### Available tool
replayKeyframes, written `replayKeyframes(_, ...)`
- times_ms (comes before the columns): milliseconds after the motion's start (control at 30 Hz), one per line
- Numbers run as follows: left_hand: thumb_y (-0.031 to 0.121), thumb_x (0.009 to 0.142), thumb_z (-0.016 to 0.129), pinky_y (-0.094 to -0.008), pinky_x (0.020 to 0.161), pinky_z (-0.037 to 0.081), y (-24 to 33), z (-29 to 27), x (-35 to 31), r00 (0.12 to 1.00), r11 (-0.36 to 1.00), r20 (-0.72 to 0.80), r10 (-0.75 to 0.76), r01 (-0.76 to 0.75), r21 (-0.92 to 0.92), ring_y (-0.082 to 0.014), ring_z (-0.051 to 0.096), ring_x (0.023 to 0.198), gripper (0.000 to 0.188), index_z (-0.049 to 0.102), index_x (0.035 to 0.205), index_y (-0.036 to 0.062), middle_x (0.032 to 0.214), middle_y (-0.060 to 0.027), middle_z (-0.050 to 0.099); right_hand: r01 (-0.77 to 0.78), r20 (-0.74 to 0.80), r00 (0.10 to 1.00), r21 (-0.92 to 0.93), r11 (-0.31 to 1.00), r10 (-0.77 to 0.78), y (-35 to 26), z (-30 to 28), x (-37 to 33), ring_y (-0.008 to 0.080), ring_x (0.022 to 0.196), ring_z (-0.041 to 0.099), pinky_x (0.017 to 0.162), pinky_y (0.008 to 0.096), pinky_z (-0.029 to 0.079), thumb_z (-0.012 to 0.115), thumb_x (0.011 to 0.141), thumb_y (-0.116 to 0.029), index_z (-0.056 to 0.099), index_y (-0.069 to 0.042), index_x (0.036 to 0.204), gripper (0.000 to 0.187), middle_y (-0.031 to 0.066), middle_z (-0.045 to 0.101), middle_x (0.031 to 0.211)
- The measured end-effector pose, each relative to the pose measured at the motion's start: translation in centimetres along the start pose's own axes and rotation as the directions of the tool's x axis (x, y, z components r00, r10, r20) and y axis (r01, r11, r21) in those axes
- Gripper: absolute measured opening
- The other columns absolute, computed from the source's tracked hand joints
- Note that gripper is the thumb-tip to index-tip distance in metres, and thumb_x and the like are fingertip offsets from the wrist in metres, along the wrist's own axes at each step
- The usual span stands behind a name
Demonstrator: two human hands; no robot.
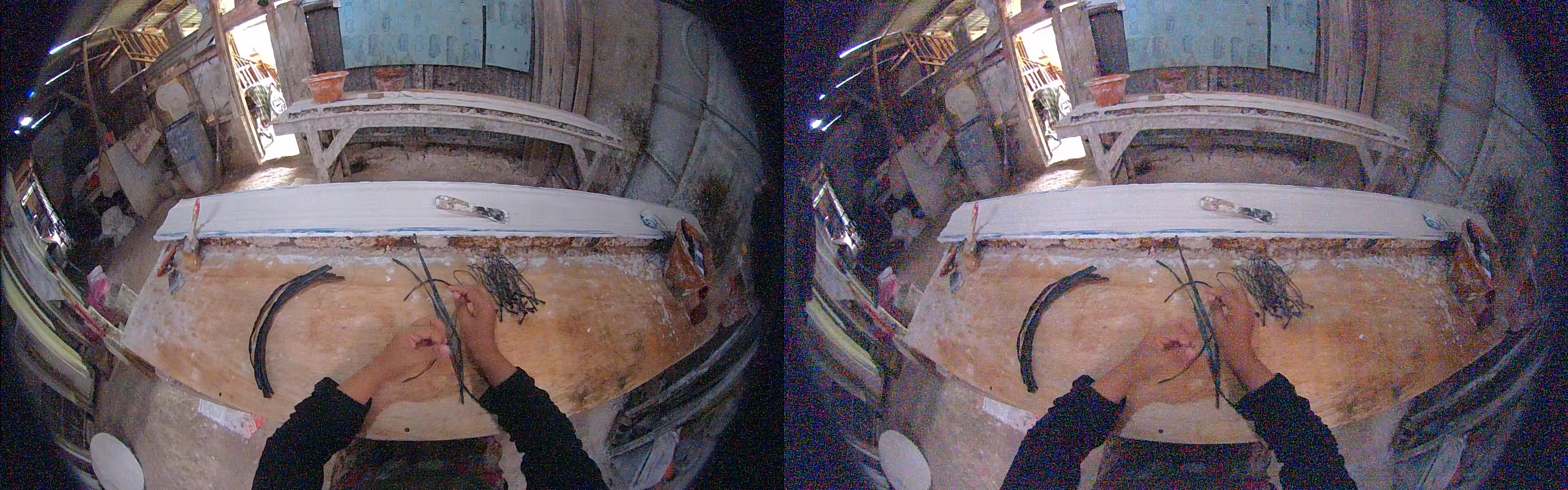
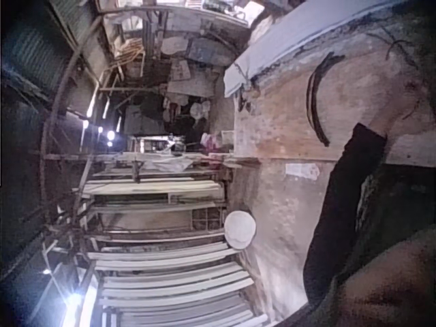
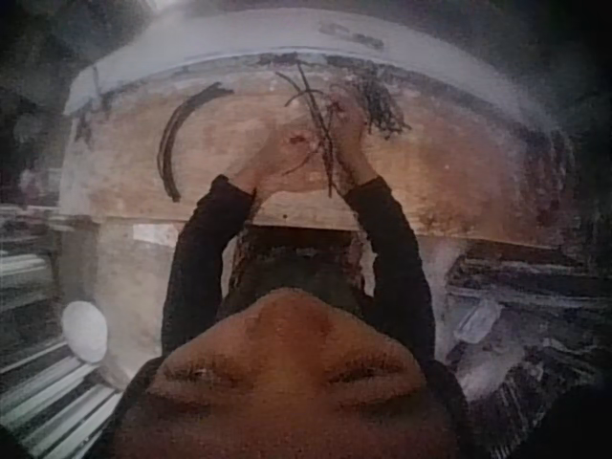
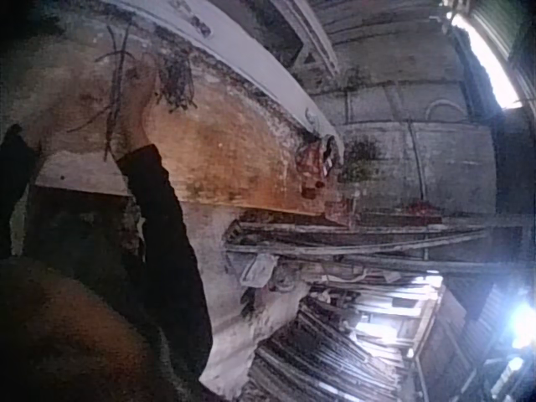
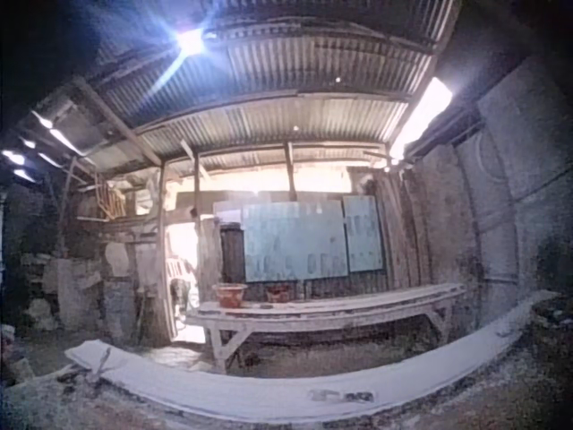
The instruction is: The person weaves thin black rubber strips together by hand on a wooden workbench. They repeatedly interlace the strips, forming a braided structure while occasionally adjusting the tension and alignment.
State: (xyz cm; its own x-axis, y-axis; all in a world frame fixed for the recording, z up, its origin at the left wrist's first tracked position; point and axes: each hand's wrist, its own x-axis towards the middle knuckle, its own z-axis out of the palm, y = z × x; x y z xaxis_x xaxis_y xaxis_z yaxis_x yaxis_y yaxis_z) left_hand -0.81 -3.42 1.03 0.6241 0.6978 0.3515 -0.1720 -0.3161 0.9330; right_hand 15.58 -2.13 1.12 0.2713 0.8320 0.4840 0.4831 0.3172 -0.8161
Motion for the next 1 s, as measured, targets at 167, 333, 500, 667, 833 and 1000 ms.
replayKeyframes(167, 0.008, 0.071, 0.068, -0.0287, 0.076, 0.043, 0.0, -2.6, 0.7, 0.972, 0.902, -0.173, 0.156, -0.069, 0.426, -0.0194, 0.054, 0.087, 0.008, 0.061, 0.071, 0.0049, 0.092, -0.0059, 0.054, -0.016, -0.122, 0.992, 0.029, 0.999, 0.02, 1.8, -0.4, 0.3, 0.0192, 0.09, 0.049, 0.077, 0.0297, 0.041, 0.062, 0.078, -0.009, 0.064, -0.005, 0.081, 0.006, 0.0077, 0.05, 0.09)
replayKeyframes(333, 0.006, 0.068, 0.069, -0.0307, 0.074, 0.045, -5.1, -6.5, 0.3, 0.806, 0.953, -0.592, -0.02, 0.194, 0.232, -0.0227, 0.056, 0.086, 0.007, 0.063, 0.071, 0.0035, 0.092, -0.0079, 0.055, -0.024, 0.001, 1.0, 0.013, 1.0, 0.024, 1.7, 0.0, 0.1, 0.0214, 0.093, 0.049, 0.083, 0.0314, 0.04, 0.067, 0.073, -0.008, 0.062, -0.005, 0.078, 0.008, 0.0082, 0.051, 0.095)
replayKeyframes(500, 0.007, 0.066, 0.071, -0.0305, 0.07, 0.045, -4.4, -6.9, 1.2, 0.632, 0.968, -0.757, -0.167, 0.252, -0.004, -0.022, 0.056, 0.081, 0.011, 0.063, 0.07, 0.0019, 0.088, -0.0076, 0.055, -0.016, 0.477, 0.871, 0.268, 0.963, -0.119, -1.9, 0.4, -2.3, 0.0245, 0.099, 0.049, 0.087, 0.0345, 0.038, 0.068, 0.074, -0.013, 0.062, -0.005, 0.08, 0.012, 0.0087, 0.052, 0.1)
replayKeyframes(667, 0.008, 0.065, 0.073, -0.0287, 0.069, 0.044, -6.4, -7.6, 0.8, 0.624, 0.98, -0.763, -0.17, 0.19, -0.062, -0.02, 0.055, 0.079, 0.013, 0.062, 0.069, 0.0012, 0.084, -0.008, 0.054, 0.205, 0.589, 0.672, 0.434, 0.877, -0.449, -2.7, 1.8, -3.9, 0.026, 0.104, 0.048, 0.09, 0.0365, 0.036, 0.066, 0.077, -0.017, 0.063, -0.005, 0.091, 0.019, 0.0099, 0.054, 0.107)
replayKeyframes(833, 0.004, 0.068, 0.07, -0.0281, 0.069, 0.044, -6.0, -7.0, 0.8, 0.687, 0.986, -0.707, -0.167, 0.132, -0.104, -0.0189, 0.055, 0.08, 0.01, 0.061, 0.071, 0.0006, 0.083, -0.0077, 0.054, 0.215, 0.579, 0.707, 0.372, 0.903, -0.406, -2.6, 0.9, -2.9, 0.0259, 0.102, 0.051, 0.088, 0.0372, 0.038, 0.067, 0.076, -0.018, 0.065, -0.004, 0.089, 0.019, 0.0111, 0.059, 0.098)
replayKeyframes(1000, 0.002, 0.074, 0.065, -0.0293, 0.072, 0.045, -2.7, -4.2, 1.0, 0.744, 0.906, -0.576, -0.34, 0.096, -0.411, -0.0185, 0.054, 0.084, 0.005, 0.061, 0.075, 0.0003, 0.085, -0.0064, 0.053, 0.087, 0.474, 0.86, 0.226, 0.97, -0.187, -2.0, 0.2, -2.5, 0.0235, 0.086, 0.057, 0.079, 0.0343, 0.043, 0.068, 0.075, -0.02, 0.065, -0.005, 0.079, 0.016, 0.0079, 0.062, 0.085)
